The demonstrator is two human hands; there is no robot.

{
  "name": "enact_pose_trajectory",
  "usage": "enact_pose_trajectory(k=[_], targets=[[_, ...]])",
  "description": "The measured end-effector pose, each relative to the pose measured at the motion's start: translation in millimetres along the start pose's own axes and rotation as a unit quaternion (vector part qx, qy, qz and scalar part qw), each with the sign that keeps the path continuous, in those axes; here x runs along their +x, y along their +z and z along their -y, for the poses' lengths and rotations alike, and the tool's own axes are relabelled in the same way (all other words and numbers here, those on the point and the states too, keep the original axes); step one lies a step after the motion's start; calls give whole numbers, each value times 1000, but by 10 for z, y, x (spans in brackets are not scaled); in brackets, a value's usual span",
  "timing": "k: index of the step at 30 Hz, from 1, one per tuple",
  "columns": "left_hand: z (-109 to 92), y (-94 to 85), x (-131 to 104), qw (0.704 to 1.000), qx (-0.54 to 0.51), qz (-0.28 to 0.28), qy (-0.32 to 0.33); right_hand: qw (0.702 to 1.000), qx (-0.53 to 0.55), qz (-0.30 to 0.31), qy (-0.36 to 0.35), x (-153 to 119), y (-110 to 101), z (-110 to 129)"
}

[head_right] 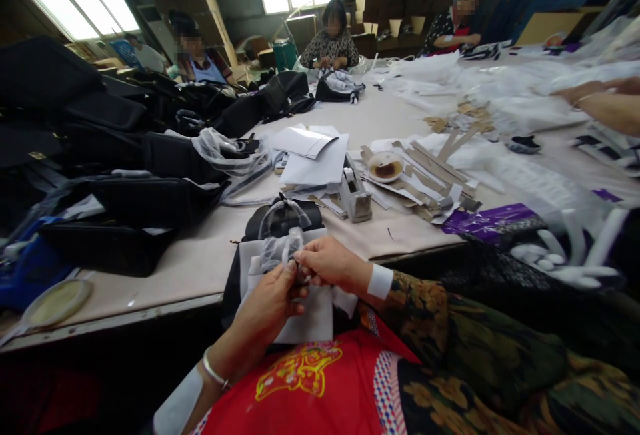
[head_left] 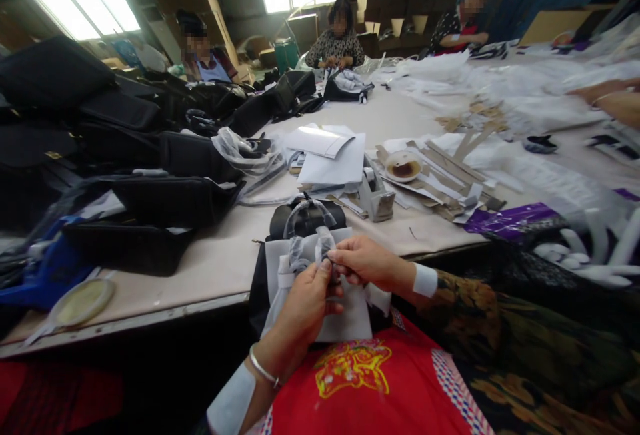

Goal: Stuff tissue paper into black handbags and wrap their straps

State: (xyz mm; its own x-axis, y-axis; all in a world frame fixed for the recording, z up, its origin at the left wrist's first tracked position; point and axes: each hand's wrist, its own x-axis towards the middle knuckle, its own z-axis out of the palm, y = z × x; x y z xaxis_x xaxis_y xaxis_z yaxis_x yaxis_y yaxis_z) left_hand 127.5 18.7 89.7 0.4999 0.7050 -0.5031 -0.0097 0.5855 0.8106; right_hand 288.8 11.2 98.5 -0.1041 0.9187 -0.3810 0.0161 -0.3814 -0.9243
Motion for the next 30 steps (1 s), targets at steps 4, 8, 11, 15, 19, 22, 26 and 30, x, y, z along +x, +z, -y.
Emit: enact_pose_trajectory(k=[4,8,11,15,19,22,26,30], targets=[[13,-27,6,999,-16,-29,6,886,-359,-124,-265,56,-283,44],[-25,-32,-26,999,10,-30,1,696,-593,-55,-401,211,-381,94],[-50,-37,-48,999,38,-24,-14,637,-653,-1,-408,380,-341,144],[-100,-48,-62,998,37,-55,-10,645,-668,20,-371,574,-314,123],[-150,-34,-64,996,42,-74,6,708,-643,0,-291,697,-320,-4],[-153,-14,-51,996,45,-74,6,737,-619,-20,-269,715,-309,-26],[-119,-8,-32,997,32,-70,29,769,-572,-83,-271,456,-416,58],[-65,-11,-19,996,22,-78,31,870,-434,-187,-140,-178,-691,-118]])
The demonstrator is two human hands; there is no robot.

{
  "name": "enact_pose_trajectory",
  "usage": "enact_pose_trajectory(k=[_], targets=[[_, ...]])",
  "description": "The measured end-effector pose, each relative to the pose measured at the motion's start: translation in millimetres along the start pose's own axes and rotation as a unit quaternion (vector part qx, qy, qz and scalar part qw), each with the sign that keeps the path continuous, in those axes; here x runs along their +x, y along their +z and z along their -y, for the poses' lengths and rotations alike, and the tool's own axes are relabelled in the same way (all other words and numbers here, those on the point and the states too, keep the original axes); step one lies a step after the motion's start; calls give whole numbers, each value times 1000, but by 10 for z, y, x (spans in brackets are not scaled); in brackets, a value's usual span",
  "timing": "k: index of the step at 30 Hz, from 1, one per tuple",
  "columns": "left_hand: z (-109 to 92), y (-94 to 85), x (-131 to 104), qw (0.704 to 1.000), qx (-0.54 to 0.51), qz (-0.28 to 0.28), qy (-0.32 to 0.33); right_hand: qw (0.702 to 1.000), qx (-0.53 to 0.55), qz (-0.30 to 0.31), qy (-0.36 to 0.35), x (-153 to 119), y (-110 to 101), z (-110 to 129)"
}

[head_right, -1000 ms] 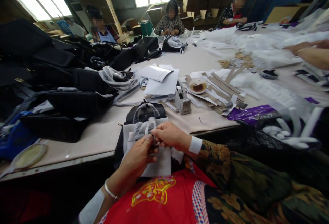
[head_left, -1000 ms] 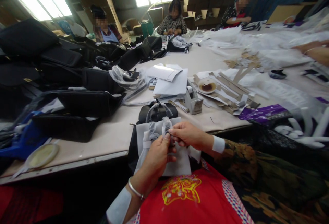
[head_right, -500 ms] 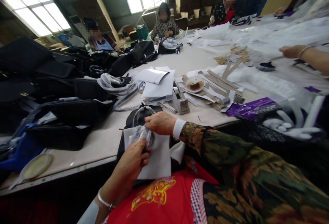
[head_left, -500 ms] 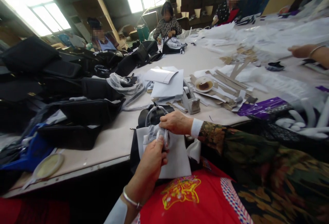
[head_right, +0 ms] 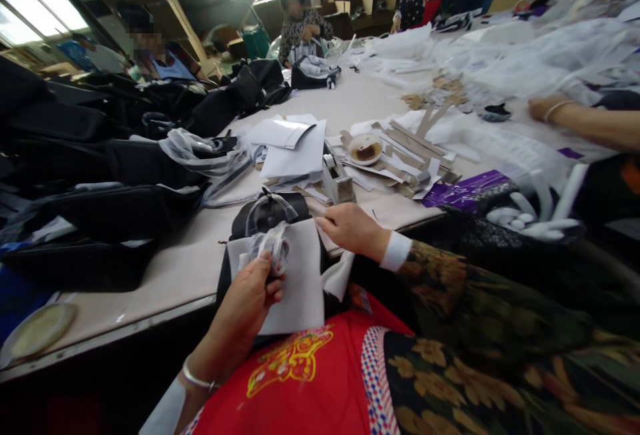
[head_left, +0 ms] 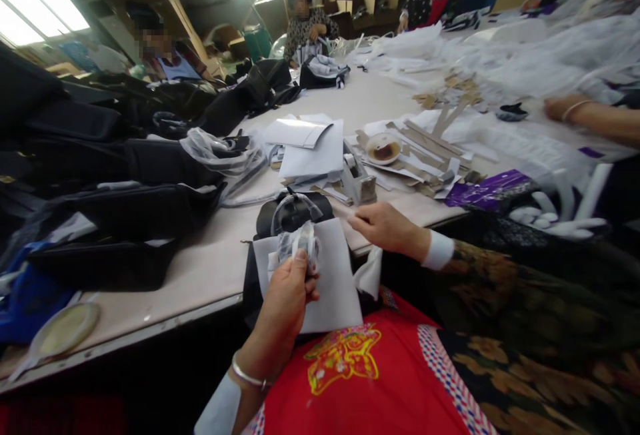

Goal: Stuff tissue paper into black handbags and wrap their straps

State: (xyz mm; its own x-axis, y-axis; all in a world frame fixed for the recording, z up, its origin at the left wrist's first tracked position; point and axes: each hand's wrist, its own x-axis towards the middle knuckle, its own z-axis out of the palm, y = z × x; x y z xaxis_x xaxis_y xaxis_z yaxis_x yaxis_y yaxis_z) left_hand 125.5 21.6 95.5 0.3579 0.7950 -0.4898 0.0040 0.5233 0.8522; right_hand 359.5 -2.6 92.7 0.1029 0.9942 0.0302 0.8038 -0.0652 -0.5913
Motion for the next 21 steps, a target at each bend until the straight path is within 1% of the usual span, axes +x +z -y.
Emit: enact_pose_trajectory(k=[1,2,3,4,5,6,8,9,10,11,12,13,15,16,17,18,20,21], targets=[[14,6,8,1000,-2,0,1,995,46,60,70,-198,-20,-92],[29,15,19,1000,-4,3,3,974,108,138,144,-400,-5,-178],[44,28,34,1000,-4,6,6,939,180,199,215,-595,44,-252],[60,45,51,1000,-3,9,9,898,252,229,278,-770,122,-307],[76,63,69,1000,-3,12,11,855,342,222,320,-915,219,-343],[92,82,86,1000,-2,14,13,799,443,206,350,-1023,325,-361],[121,111,109,1000,-1,17,19,690,603,152,370,-1127,523,-355],[133,117,114,1000,-1,16,23,648,655,125,368,-1132,598,-339],[141,117,115,1000,1,12,27,622,685,105,363,-1115,650,-318],[147,110,112,1000,3,8,30,611,701,94,356,-1087,678,-293],[151,98,105,999,4,4,33,608,708,88,347,-1052,682,-264],[153,83,97,999,5,-1,35,612,711,88,335,-1016,664,-229],[153,55,79,999,8,-6,40,638,707,88,292,-953,579,-130],[154,48,71,999,13,-7,43,660,699,89,260,-925,523,-63],[156,46,63,999,20,-6,45,692,682,91,220,-899,466,15],[161,51,56,998,29,-6,49,733,651,96,173,-873,414,99],[180,78,44,998,41,0,58,823,551,107,82,-821,345,261],[195,98,39,997,38,6,64,860,495,110,48,-795,332,327]])
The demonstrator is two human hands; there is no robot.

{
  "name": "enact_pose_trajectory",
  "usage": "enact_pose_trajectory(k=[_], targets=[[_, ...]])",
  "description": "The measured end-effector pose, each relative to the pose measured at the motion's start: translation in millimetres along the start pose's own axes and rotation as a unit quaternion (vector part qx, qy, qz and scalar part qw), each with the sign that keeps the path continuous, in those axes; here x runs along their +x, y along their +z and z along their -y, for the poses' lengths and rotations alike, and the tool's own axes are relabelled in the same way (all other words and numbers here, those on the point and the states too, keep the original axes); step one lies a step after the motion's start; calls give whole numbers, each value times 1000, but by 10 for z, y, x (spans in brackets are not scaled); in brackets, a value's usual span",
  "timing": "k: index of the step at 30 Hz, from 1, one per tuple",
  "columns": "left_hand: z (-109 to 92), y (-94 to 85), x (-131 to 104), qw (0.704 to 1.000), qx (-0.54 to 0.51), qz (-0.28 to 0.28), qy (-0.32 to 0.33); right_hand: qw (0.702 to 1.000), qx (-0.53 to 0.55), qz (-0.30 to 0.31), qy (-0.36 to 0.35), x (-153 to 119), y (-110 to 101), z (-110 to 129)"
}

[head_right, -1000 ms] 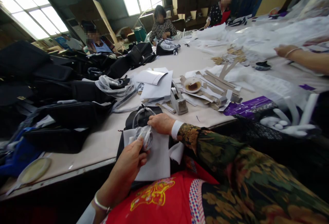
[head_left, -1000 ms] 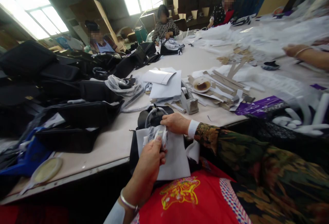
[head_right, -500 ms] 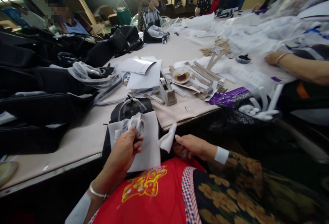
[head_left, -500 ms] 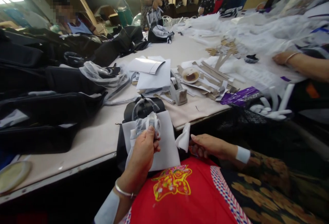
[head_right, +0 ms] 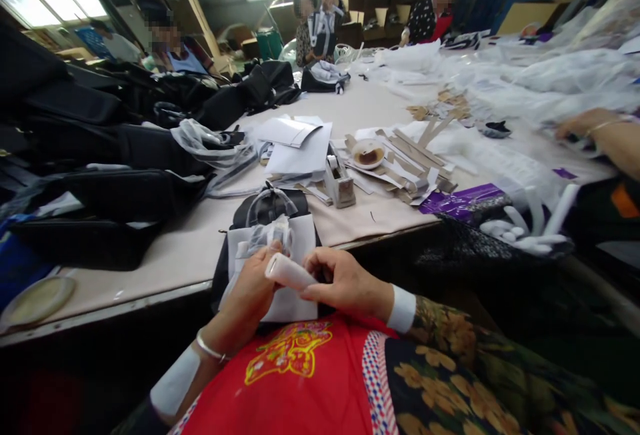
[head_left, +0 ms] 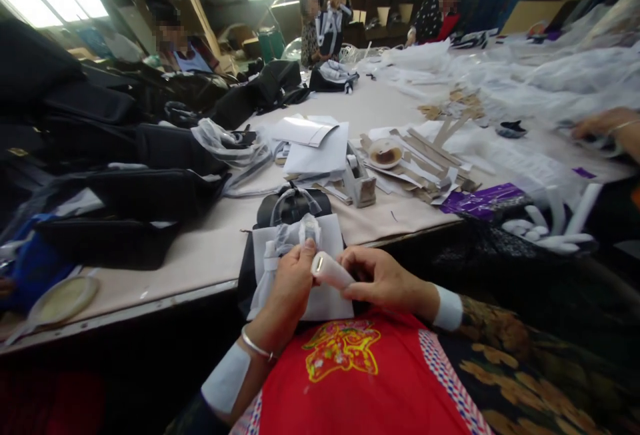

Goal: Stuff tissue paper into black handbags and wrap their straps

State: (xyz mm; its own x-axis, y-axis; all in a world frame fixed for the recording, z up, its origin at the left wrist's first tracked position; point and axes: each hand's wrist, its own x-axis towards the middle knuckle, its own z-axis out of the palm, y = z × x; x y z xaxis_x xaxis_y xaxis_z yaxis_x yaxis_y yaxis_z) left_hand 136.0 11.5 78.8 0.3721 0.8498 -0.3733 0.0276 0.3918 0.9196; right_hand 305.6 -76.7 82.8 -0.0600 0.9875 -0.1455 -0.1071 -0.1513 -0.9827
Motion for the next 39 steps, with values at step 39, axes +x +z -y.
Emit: enact_pose_trajectory(k=[39], targets=[[164,144,68,997,-61,5,-50,942,221,-158,196,-51,-243,-229]])
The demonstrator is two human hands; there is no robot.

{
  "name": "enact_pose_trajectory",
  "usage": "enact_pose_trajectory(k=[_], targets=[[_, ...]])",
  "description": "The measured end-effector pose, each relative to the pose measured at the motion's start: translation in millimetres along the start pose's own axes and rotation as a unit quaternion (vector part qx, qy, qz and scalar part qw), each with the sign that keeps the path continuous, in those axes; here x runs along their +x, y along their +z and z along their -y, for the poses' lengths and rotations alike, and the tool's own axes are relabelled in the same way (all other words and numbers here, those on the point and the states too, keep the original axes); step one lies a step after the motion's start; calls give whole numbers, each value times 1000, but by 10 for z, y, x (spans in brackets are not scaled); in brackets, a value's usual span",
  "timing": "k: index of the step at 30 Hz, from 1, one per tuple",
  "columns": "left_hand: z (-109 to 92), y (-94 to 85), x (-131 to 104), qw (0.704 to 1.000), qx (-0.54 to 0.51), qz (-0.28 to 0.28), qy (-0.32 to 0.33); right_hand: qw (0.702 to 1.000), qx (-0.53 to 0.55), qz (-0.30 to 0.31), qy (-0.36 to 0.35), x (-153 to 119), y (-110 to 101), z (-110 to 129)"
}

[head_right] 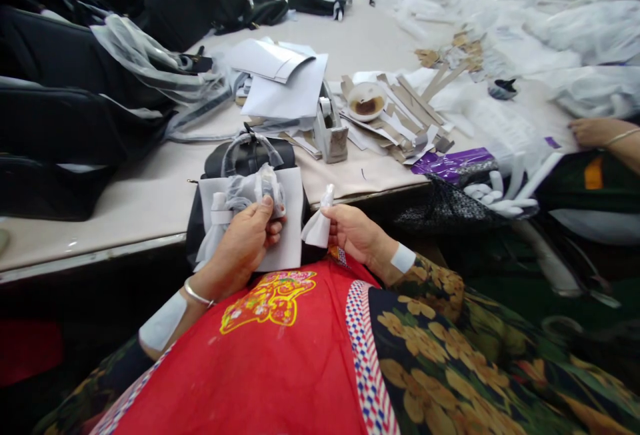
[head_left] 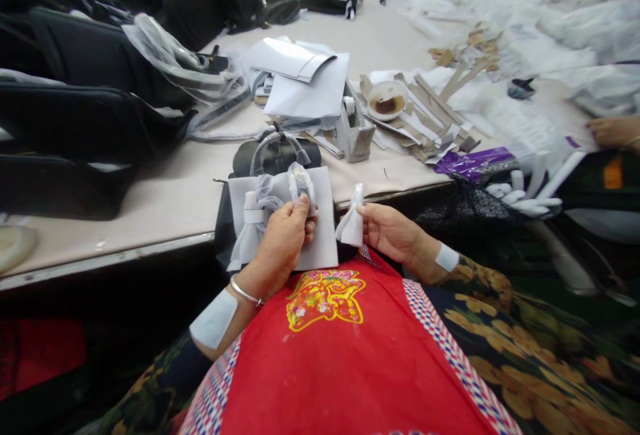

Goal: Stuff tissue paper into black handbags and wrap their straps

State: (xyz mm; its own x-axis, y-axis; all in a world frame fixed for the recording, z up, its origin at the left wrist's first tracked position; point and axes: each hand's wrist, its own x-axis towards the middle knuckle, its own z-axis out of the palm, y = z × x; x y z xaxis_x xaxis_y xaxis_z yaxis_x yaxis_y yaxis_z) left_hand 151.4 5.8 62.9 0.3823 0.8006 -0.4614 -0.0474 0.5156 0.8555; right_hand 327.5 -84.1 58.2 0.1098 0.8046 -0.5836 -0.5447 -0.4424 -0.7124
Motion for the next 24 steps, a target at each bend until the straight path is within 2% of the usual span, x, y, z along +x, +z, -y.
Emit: enact_pose_trajectory(k=[4,9,12,14,16,21,22,24], targets=[[1,2,-4,1000,1,2,3,996,-83,-7,-33,-15,56,15],[26,-31,12,1000,-7,16,4,989,-80,9,-125,-103,144,71],[40,-49,27,1000,5,15,15,979,-100,70,-161,-156,277,134],[35,-49,27,1000,14,15,20,971,-128,118,-162,-149,383,155],[24,-42,18,999,17,17,20,967,-146,141,-156,-101,473,145],[46,-19,-18,999,35,7,9,972,-178,91,-124,42,521,69],[60,-16,-27,999,40,3,4,965,-209,78,-138,50,501,59],[87,-12,-47,999,37,2,-3,932,-302,50,-196,43,450,44]])
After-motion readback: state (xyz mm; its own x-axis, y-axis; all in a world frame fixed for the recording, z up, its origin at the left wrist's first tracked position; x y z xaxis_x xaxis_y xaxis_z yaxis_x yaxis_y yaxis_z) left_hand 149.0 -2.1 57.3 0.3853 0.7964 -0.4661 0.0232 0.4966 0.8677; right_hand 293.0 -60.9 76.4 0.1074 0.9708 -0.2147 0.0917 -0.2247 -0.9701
